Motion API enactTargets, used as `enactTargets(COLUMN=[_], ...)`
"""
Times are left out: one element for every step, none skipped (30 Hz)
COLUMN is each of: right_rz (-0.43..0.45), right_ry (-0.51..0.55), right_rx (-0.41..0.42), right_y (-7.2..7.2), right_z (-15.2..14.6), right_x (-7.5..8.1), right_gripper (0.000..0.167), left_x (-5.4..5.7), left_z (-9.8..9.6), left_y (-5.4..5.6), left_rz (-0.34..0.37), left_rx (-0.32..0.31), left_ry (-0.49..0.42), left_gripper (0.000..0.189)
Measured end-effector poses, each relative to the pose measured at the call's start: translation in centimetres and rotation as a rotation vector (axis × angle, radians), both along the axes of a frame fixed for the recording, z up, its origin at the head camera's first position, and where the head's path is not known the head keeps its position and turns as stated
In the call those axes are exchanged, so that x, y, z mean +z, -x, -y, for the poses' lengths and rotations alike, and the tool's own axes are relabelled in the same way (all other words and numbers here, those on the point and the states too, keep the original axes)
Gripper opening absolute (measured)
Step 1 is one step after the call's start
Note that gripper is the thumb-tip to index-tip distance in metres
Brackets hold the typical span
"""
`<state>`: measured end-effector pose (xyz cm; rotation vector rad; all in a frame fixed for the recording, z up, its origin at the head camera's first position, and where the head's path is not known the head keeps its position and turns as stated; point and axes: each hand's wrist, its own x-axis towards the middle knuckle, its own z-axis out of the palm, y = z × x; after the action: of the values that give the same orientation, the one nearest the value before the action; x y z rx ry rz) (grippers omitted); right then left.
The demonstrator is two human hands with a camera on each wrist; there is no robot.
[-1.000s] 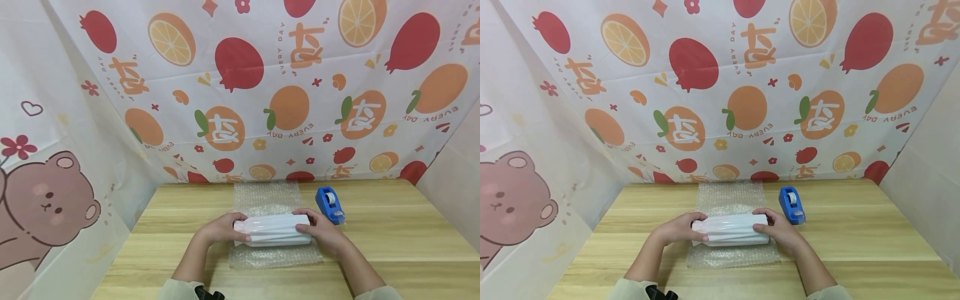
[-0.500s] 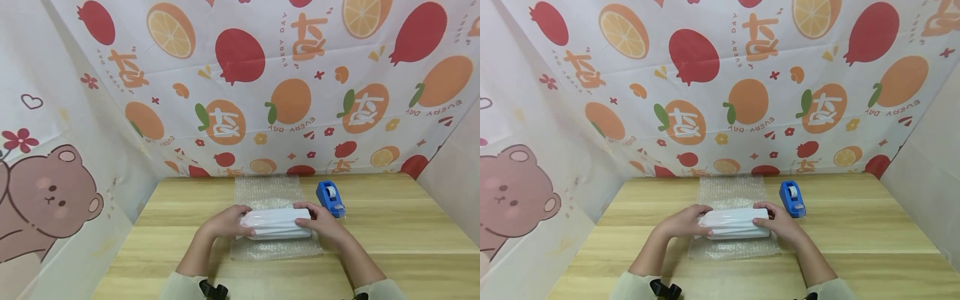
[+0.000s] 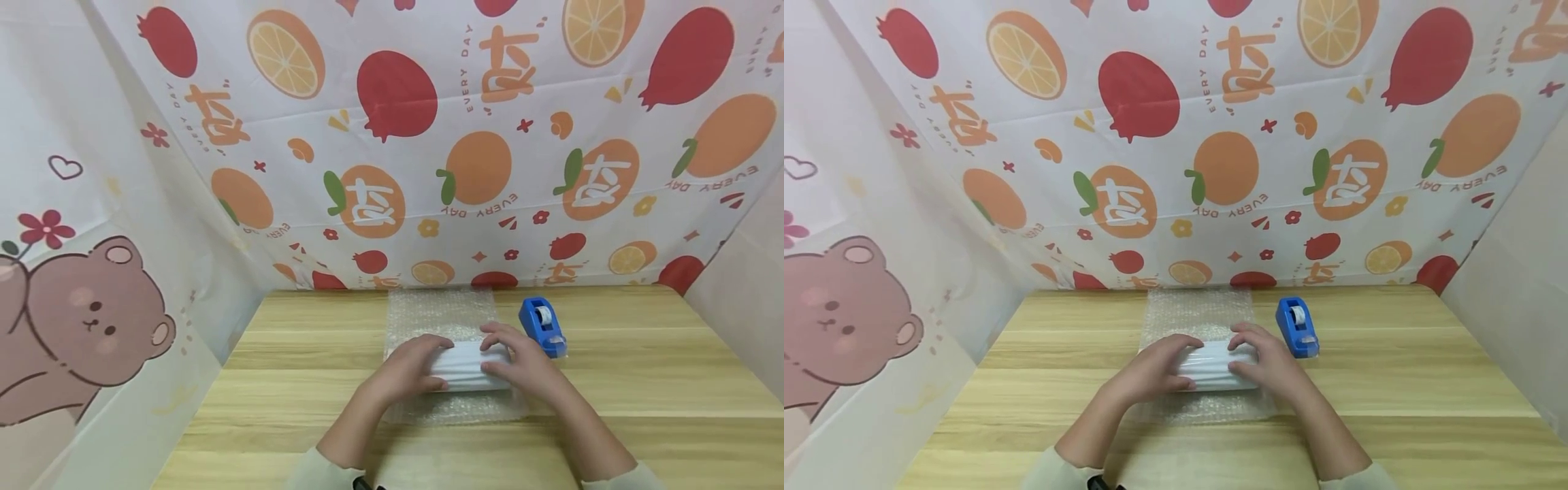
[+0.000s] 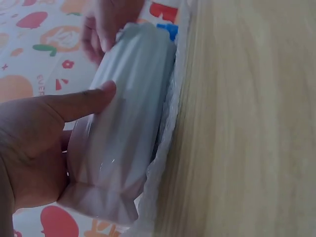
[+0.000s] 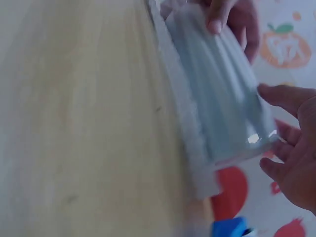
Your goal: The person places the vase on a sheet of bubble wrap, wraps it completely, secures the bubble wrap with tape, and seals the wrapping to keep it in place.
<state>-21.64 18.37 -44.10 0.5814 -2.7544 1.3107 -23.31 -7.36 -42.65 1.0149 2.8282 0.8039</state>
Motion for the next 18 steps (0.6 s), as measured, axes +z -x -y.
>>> enactTargets(right_rz=[-0.040,-0.073,-0.098,-0.117,-0.124,-0.129,-0.128,-0.123,-0.113,-0.106,-0.107,-0.113,-0.122,-0.141,-0.167,-0.201,-0.235,-0.259], right_ry=[-0.032,-0.064,-0.097,-0.135,-0.176,-0.222,-0.270,-0.321,-0.368,-0.414,-0.461,-0.502,-0.537,-0.572,-0.608,-0.646,-0.683,-0.714], right_rx=[0.025,0.055,0.090,0.127,0.161,0.191,0.215,0.234,0.247,0.256,0.265,0.274,0.279,0.285,0.290,0.293,0.294,0.294], right_y=[-0.4,-0.7,-1.1,-1.4,-1.7,-2.0,-2.2,-2.3,-2.4,-2.5,-2.6,-2.7,-2.7,-2.7,-2.8,-2.8,-2.8,-2.8], right_z=[0.3,0.6,0.9,1.2,1.5,1.8,2.0,2.2,2.3,2.3,2.4,2.4,2.4,2.4,2.4,2.3,2.3,2.3], right_x=[0.4,0.8,1.1,1.4,1.7,1.9,2.0,2.1,2.1,2.0,1.9,1.8,1.7,1.5,1.3,1.1,0.9,0.7], right_gripper=[0.022,0.021,0.021,0.020,0.019,0.017,0.015,0.014,0.013,0.013,0.013,0.012,0.012,0.011,0.011,0.011,0.011,0.011], left_x=[0.0,0.0,0.1,0.1,0.2,0.2,0.3,0.3,0.3,0.4,0.4,0.4,0.4,0.5,0.5,0.5,0.5,0.5], left_z=[0.0,0.0,0.0,0.1,0.1,0.1,0.1,0.2,0.1,0.1,0.0,0.0,0.0,0.1,0.1,0.1,0.1,0.0], left_y=[0.1,0.1,0.2,0.3,0.4,0.5,0.7,0.8,0.9,1.1,1.2,1.3,1.3,1.4,1.5,1.6,1.7,1.7], left_rz=[0.006,0.015,0.030,0.043,0.055,0.066,0.080,0.091,0.105,0.115,0.126,0.136,0.147,0.153,0.160,0.161,0.164,0.167], left_rx=[0.005,0.006,0.008,0.007,0.005,0.001,0.000,-0.001,-0.003,-0.004,-0.003,-0.002,0.003,0.004,0.005,0.004,0.002,-0.003], left_ry=[0.000,0.002,0.005,0.008,0.012,0.018,0.022,0.027,0.031,0.034,0.038,0.041,0.042,0.043,0.044,0.042,0.040,0.037], left_gripper=[0.061,0.061,0.061,0.061,0.060,0.060,0.060,0.060,0.060,0.060,0.060,0.060,0.060,0.060,0.060,0.060,0.060,0.060])
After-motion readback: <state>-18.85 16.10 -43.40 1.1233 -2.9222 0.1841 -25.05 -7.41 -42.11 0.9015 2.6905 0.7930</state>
